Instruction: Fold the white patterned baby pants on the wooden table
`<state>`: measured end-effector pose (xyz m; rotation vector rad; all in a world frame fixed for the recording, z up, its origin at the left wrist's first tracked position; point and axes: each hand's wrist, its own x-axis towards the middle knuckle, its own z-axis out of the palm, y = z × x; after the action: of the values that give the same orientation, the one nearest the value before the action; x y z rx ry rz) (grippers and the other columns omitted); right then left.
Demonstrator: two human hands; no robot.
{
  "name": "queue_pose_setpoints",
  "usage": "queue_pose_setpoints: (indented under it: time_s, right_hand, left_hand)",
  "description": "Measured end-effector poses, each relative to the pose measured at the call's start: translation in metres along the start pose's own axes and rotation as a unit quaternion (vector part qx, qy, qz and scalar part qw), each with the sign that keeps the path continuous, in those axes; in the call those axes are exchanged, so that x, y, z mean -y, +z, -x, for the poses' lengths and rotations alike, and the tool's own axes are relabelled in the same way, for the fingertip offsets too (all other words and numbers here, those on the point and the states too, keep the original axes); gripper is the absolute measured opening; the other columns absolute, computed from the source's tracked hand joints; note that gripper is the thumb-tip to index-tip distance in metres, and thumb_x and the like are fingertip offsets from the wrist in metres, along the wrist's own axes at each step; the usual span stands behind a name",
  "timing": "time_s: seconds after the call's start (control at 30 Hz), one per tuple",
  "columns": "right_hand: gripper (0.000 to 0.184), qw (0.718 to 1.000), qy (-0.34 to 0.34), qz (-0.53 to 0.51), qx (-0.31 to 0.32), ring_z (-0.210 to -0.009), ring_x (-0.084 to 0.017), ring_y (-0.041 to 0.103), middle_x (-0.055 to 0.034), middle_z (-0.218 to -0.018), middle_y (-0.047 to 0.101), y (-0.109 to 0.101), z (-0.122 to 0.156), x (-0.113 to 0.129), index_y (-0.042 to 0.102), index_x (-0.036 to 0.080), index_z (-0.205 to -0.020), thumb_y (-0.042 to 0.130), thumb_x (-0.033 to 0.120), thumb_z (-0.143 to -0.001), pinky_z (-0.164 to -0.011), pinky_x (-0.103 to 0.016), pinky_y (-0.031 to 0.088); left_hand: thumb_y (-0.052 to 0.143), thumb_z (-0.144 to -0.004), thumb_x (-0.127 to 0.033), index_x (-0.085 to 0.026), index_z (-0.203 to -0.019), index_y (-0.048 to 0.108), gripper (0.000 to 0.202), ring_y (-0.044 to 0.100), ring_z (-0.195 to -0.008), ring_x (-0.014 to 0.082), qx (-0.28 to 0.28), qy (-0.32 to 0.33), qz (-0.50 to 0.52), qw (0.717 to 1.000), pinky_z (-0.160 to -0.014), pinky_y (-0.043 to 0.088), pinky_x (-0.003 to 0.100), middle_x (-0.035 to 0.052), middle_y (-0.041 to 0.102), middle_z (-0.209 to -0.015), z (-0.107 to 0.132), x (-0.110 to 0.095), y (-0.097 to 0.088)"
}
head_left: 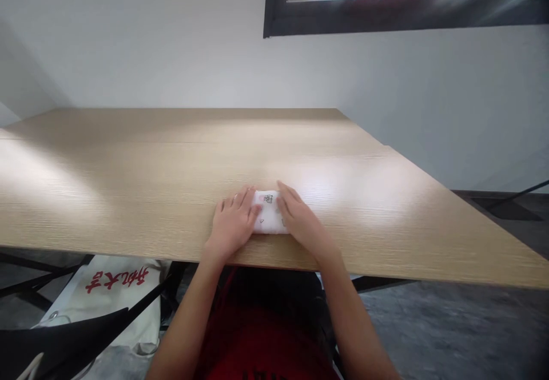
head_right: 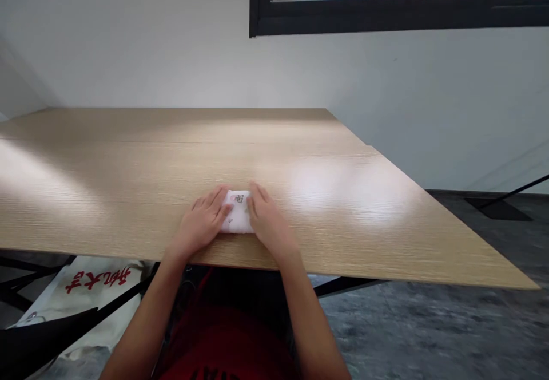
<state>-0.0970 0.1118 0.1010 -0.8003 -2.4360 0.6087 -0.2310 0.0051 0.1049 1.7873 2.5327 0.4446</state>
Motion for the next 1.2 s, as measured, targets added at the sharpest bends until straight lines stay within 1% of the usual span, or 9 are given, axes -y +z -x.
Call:
queue_pose_setpoints:
  time_s: [0.1,0.2,0.37,0.5,0.63,0.73,0.87,1.0,1.2]
  right_hand:
    - [0.035,0.989,0.069,-0.020,-0.131,-0.104,-0.026,0.053,-0.0147,-0.114,0.056,-0.014,0.022,-0.012,0.051,0.012,-0.116,0.031,0.026,-0.090,-0.085,-0.042,0.046]
    - [0.020,0.978,0.026,-0.046,-0.201,-0.078,-0.021,0.058,-0.0067,-0.084,0.061,-0.016,0.051,-0.004,0.057,0.018,-0.087,0.036,0.021,-0.087,-0.068,-0.034,0.049]
    - [0.020,0.990,-0.067,-0.035,-0.115,-0.083,-0.021,0.055,-0.0066,-0.087,0.060,-0.001,0.067,0.019,0.058,0.018,-0.089,0.038,0.016,-0.086,-0.075,-0.036,0.047]
    - [0.027,0.993,-0.037,0.021,-0.108,-0.096,-0.027,0.051,-0.0116,-0.106,0.058,0.004,0.047,0.014,0.058,0.014,-0.104,0.040,0.023,-0.086,-0.085,-0.045,0.044]
    - [0.036,0.999,-0.020,0.040,-0.023,-0.100,-0.028,0.048,-0.0110,-0.115,0.056,0.000,0.029,0.009,0.053,0.011,-0.117,0.038,0.025,-0.088,-0.090,-0.045,0.042]
    - [0.036,0.999,-0.013,0.041,-0.001,-0.100,-0.028,0.048,-0.0105,-0.115,0.056,-0.001,0.025,0.012,0.053,0.012,-0.118,0.037,0.024,-0.088,-0.090,-0.046,0.042]
    - [0.034,0.996,-0.065,0.024,-0.058,-0.111,-0.027,0.043,-0.0117,-0.122,0.050,0.000,0.030,0.025,0.054,0.014,-0.118,0.039,0.026,-0.089,-0.096,-0.046,0.038]
    - [0.038,0.991,-0.127,-0.030,0.009,-0.127,-0.026,0.031,-0.0093,-0.136,0.036,0.001,0.033,0.043,0.050,0.022,-0.125,0.043,0.034,-0.090,-0.102,-0.043,0.034]
    - [0.048,0.994,0.065,-0.066,-0.053,-0.117,-0.028,0.045,-0.0139,-0.128,0.039,-0.036,0.054,0.025,0.050,0.020,-0.124,0.038,0.049,-0.088,-0.094,-0.043,0.045]
  left_hand:
    - [0.022,-0.096,-0.037,-0.019,-0.135,0.036,0.045,0.042,-0.121,0.0215,0.010,-0.023,0.071,0.997,-0.102,0.033,0.039,0.0057,0.044,-0.136,-0.005,0.017,-0.009]
    - [0.026,-0.095,-0.032,-0.018,-0.134,0.035,0.043,0.035,-0.127,0.0212,-0.007,0.001,0.082,0.997,-0.105,0.029,0.038,0.0063,0.039,-0.139,-0.023,0.021,-0.016]
    - [0.029,-0.094,-0.024,-0.020,-0.110,0.055,0.031,0.050,-0.106,0.0196,0.039,0.067,0.061,0.995,-0.095,0.037,0.036,0.0043,0.059,-0.111,-0.034,0.006,-0.016]
    - [0.028,-0.094,-0.027,-0.013,-0.099,0.053,0.029,0.053,-0.095,0.0225,0.023,-0.004,0.045,0.999,-0.086,0.042,0.038,0.0112,0.058,-0.099,0.002,-0.004,-0.017]
    - [0.030,-0.094,-0.032,-0.015,-0.098,0.052,0.028,0.053,-0.094,0.0236,0.026,-0.059,0.080,0.995,-0.084,0.043,0.039,0.0102,0.058,-0.098,0.041,-0.010,-0.026]
    - [0.025,-0.094,-0.027,-0.018,-0.099,0.053,0.031,0.053,-0.095,0.0219,0.020,-0.050,0.104,0.993,-0.085,0.043,0.038,0.0080,0.058,-0.099,0.051,-0.005,-0.029]
    - [0.029,-0.093,-0.026,-0.012,-0.111,0.053,0.033,0.046,-0.112,0.0258,-0.029,-0.097,0.039,0.994,-0.095,0.038,0.044,0.0148,0.052,-0.117,0.047,0.008,-0.018]
    - [0.027,-0.095,-0.031,-0.014,-0.125,0.047,0.040,0.032,-0.127,0.0266,-0.006,-0.057,0.077,0.995,-0.103,0.029,0.047,0.0161,0.039,-0.134,0.036,0.008,-0.007]
    - [0.030,-0.094,-0.034,-0.026,-0.138,0.033,0.044,0.055,-0.101,0.0220,0.054,0.072,0.313,0.946,-0.090,0.043,0.041,0.0093,0.056,-0.110,0.013,-0.046,0.001]
